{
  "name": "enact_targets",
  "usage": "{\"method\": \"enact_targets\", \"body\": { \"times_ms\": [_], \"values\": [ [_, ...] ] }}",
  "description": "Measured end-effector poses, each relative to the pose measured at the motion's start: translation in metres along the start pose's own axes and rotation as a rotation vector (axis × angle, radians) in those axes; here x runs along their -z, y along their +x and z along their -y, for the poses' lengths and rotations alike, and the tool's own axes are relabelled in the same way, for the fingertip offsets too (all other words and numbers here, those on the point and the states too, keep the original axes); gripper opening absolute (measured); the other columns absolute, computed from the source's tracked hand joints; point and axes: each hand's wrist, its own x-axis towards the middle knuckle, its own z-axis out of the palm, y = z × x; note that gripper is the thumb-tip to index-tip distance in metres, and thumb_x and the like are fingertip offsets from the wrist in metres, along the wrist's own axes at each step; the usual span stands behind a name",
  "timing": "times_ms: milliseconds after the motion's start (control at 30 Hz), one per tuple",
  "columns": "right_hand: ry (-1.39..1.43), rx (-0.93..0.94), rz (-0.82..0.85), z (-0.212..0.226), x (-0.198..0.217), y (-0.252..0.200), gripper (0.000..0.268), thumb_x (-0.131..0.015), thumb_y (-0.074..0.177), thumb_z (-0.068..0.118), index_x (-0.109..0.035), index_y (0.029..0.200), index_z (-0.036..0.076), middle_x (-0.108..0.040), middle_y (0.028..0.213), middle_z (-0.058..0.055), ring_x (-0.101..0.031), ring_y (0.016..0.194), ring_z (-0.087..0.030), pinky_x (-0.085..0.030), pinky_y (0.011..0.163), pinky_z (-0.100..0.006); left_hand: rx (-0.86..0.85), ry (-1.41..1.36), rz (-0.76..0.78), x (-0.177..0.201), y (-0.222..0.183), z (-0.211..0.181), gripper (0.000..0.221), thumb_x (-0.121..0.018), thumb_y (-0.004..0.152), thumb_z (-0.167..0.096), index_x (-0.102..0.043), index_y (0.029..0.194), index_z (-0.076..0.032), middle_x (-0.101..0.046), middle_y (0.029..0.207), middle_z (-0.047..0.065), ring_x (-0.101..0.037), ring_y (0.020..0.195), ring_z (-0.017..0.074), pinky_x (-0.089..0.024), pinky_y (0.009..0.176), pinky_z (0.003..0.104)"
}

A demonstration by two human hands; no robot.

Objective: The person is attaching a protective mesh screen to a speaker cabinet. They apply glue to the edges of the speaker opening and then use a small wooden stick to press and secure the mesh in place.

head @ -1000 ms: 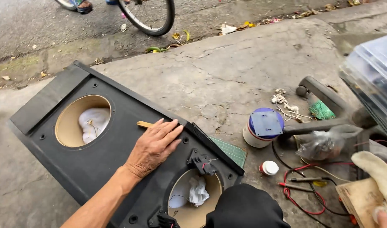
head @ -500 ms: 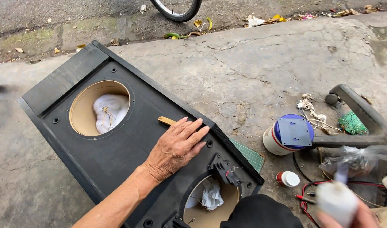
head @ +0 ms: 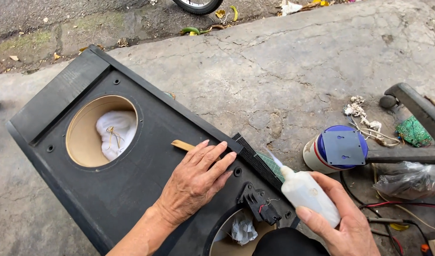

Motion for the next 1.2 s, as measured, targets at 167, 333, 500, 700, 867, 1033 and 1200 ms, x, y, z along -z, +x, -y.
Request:
{"method": "enact_targets", "body": {
  "times_ms": [167,333,500,700,867,1033,1200],
  "values": [
    [0.148,0.141,0.122,-0.041,-0.013,0.024,0.079,-0.087,0.073,0.033,-0.069,0.149,0.029,-0.081,0.134,0.007,-0.073,0.112,-0.011,-0.051,0.097,-0.029,0.016,0.034,0.037,-0.001,0.001,0.0,0.035,-0.074,0.109,-0.02,-0.07,0.142,-0.009,-0.07,0.147,0.015,-0.071,0.132,0.0308,-0.051,0.123,0.049],
    [0.108,0.138,0.069,-0.027,-0.011,0.017,0.074,-0.09,0.072,0.031,-0.074,0.144,0.035,-0.083,0.129,0.013,-0.073,0.105,-0.011,-0.05,0.095,-0.028,0.017,0.049,0.062,-0.003,0.002,0.002,0.037,-0.074,0.108,-0.02,-0.069,0.143,-0.01,-0.068,0.147,0.014,-0.07,0.128,0.0305,-0.052,0.122,0.048],
    [0.063,0.059,0.015,-0.008,-0.008,0.007,0.071,-0.094,0.071,0.032,-0.081,0.14,0.043,-0.083,0.122,0.02,-0.069,0.1,-0.011,-0.048,0.096,-0.025,0.029,0.045,0.084,-0.007,0.0,0.003,0.037,-0.074,0.108,-0.02,-0.067,0.142,-0.011,-0.065,0.147,0.015,-0.068,0.128,0.0331,-0.052,0.121,0.049],
    [-0.013,0.156,0.009,-0.018,-0.012,0.014,0.071,-0.093,0.071,0.037,-0.079,0.14,0.043,-0.083,0.123,0.023,-0.071,0.098,-0.01,-0.051,0.093,-0.025,0.031,0.031,0.078,-0.007,-0.001,0.004,0.036,-0.074,0.107,-0.019,-0.067,0.141,-0.011,-0.065,0.145,0.016,-0.068,0.125,0.0344,-0.052,0.117,0.048],
    [-0.096,0.55,-0.054,-0.014,-0.011,0.018,0.069,-0.092,0.073,0.043,-0.077,0.139,0.032,-0.085,0.119,0.016,-0.078,0.096,-0.009,-0.056,0.087,-0.027,0.031,0.007,0.07,-0.007,-0.001,0.004,0.035,-0.073,0.108,-0.019,-0.068,0.141,-0.009,-0.066,0.145,0.018,-0.068,0.126,0.0365,-0.052,0.118,0.049],
    [-0.189,0.691,-0.151,0.002,-0.016,0.012,0.068,-0.091,0.074,0.04,-0.076,0.139,0.028,-0.081,0.122,0.014,-0.077,0.104,-0.005,-0.053,0.09,-0.025,0.04,-0.021,0.044,-0.006,-0.001,0.003,0.033,-0.071,0.109,-0.017,-0.068,0.141,-0.009,-0.067,0.143,0.019,-0.068,0.126,0.0359,-0.053,0.117,0.05],
    [-0.243,0.802,-0.223,0.013,-0.018,0.007,0.065,-0.09,0.075,0.038,-0.076,0.137,0.024,-0.081,0.119,0.01,-0.078,0.105,-0.007,-0.053,0.094,-0.025,0.039,-0.021,0.011,-0.005,-0.001,0.003,0.031,-0.07,0.11,-0.018,-0.069,0.14,-0.009,-0.067,0.142,0.018,-0.068,0.124,0.0358,-0.053,0.116,0.05]
  ]
}}
